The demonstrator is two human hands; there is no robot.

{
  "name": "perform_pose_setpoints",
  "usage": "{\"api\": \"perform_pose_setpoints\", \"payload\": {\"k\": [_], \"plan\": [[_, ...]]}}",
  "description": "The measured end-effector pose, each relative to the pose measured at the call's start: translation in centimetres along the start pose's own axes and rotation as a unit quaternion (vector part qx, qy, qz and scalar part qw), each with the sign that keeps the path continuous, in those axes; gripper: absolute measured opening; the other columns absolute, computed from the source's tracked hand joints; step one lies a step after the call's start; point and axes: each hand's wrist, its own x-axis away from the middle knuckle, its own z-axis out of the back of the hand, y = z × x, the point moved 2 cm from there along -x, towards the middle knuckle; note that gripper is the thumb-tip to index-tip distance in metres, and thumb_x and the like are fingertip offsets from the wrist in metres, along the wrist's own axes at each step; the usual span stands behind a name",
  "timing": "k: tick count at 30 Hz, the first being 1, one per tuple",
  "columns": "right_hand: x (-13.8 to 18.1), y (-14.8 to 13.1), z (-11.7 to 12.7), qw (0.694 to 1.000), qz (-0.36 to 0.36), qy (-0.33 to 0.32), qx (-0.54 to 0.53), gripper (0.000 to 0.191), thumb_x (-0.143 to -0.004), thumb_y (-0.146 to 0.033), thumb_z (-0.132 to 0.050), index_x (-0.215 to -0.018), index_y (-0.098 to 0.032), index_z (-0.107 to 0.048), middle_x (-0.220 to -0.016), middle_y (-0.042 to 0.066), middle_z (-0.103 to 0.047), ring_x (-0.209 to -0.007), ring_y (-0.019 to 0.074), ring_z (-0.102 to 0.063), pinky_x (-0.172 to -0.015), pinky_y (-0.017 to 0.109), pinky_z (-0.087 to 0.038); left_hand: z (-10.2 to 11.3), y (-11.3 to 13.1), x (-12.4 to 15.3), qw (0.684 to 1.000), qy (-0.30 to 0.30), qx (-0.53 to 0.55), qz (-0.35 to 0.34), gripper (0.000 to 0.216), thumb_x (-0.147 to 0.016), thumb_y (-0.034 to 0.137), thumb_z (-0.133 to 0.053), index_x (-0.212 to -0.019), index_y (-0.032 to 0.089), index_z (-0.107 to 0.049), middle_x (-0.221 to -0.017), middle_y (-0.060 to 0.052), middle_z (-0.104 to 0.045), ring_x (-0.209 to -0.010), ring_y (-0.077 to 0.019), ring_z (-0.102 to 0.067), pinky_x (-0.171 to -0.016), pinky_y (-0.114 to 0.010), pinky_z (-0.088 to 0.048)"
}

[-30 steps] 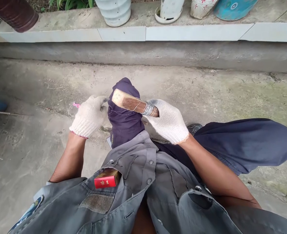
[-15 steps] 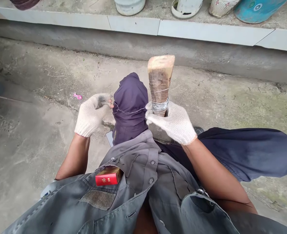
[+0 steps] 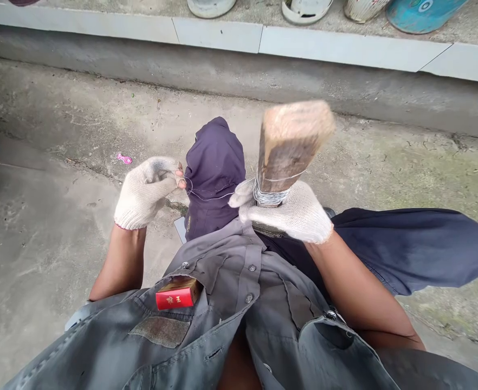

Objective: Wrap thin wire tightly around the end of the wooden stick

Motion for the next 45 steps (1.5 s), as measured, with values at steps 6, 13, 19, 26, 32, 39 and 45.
{"api": "perform_pose_setpoints", "payload": {"k": [6,13,19,26,32,39,45], "plan": [[-1.9,-2.5,-0.5,0.992,0.044,-0.003,-0.116,0.04,-0.077,-0.028,-0.091,-0.112,-0.02,-0.076,-0.115,0.011,-0.078,-0.07,0.0199,-0.07,-0.065,0.038,-0.062,-0.8,1.6,0.3,0.999,-0.032,-0.034,0.025,0.028,-0.084,0.018,-0.074,-0.111,0.016,-0.075,-0.102,-0.009,-0.078,-0.086,-0.0205,-0.079,-0.069,-0.027,-0.064],[-4.0,-6.0,-1.8,0.99,0.071,-0.006,-0.123,0.046,-0.076,-0.026,-0.087,-0.117,-0.017,-0.07,-0.11,0.011,-0.078,-0.062,0.0174,-0.067,-0.06,0.036,-0.061,-1.1,2.8,0.7,0.997,-0.04,-0.055,0.025,0.027,-0.085,0.016,-0.072,-0.111,0.017,-0.075,-0.101,-0.008,-0.078,-0.085,-0.0192,-0.079,-0.069,-0.026,-0.064],[-4.7,-8.3,-2.3,0.991,0.104,-0.039,-0.069,0.042,-0.077,-0.022,-0.082,-0.116,-0.012,-0.072,-0.093,0.009,-0.077,-0.063,0.0204,-0.069,-0.057,0.034,-0.059,-1.1,3.7,0.8,0.997,-0.044,-0.052,0.029,0.025,-0.09,0.016,-0.071,-0.114,0.018,-0.077,-0.103,-0.008,-0.079,-0.08,-0.0186,-0.077,-0.064,-0.026,-0.064],[-4.3,-12.0,-2.3,0.993,0.1,-0.046,0.041,0.055,-0.079,-0.027,-0.082,-0.131,-0.017,-0.072,-0.108,0.012,-0.078,-0.059,0.0205,-0.067,-0.042,0.031,-0.052,-1.5,4.8,-0.1,0.999,-0.033,0.023,0.03,0.024,-0.091,0.02,-0.076,-0.115,0.015,-0.076,-0.108,-0.011,-0.078,-0.084,-0.0214,-0.079,-0.071,-0.031,-0.069],[-3.1,-14.3,-1.8,0.99,0.114,-0.043,0.067,0.053,-0.074,-0.025,-0.083,-0.126,-0.019,-0.075,-0.1,0.011,-0.078,-0.06,0.0224,-0.069,-0.043,0.033,-0.055,-1.7,5.8,-0.2,0.989,-0.019,0.141,0.027,0.032,-0.082,0.023,-0.088,-0.109,0.012,-0.076,-0.11,-0.012,-0.076,-0.092,-0.0244,-0.08,-0.078,-0.033,-0.072],[-2.2,-14.9,-1.0,0.989,0.121,-0.048,0.067,0.05,-0.076,-0.025,-0.084,-0.125,-0.019,-0.076,-0.115,0.01,-0.077,-0.06,0.0214,-0.069,-0.036,0.034,-0.053,-2.0,6.6,0.8,0.993,-0.014,0.114,0.035,0.043,-0.077,0.026,-0.096,-0.114,0.013,-0.078,-0.108,-0.013,-0.079,-0.097,-0.0267,-0.081,-0.086,-0.037,-0.071],[-2.3,-15.1,-0.8,0.986,0.142,-0.067,0.058,0.048,-0.08,-0.03,-0.086,-0.128,-0.025,-0.077,-0.108,0.005,-0.077,-0.061,0.0202,-0.068,-0.038,0.034,-0.054,-2.1,6.4,1.3,0.999,-0.004,0.032,0.014,0.036,-0.079,0.033,-0.096,-0.107,0.015,-0.081,-0.107,-0.013,-0.081,-0.104,-0.0314,-0.081,-0.099,-0.044,-0.068]]}}
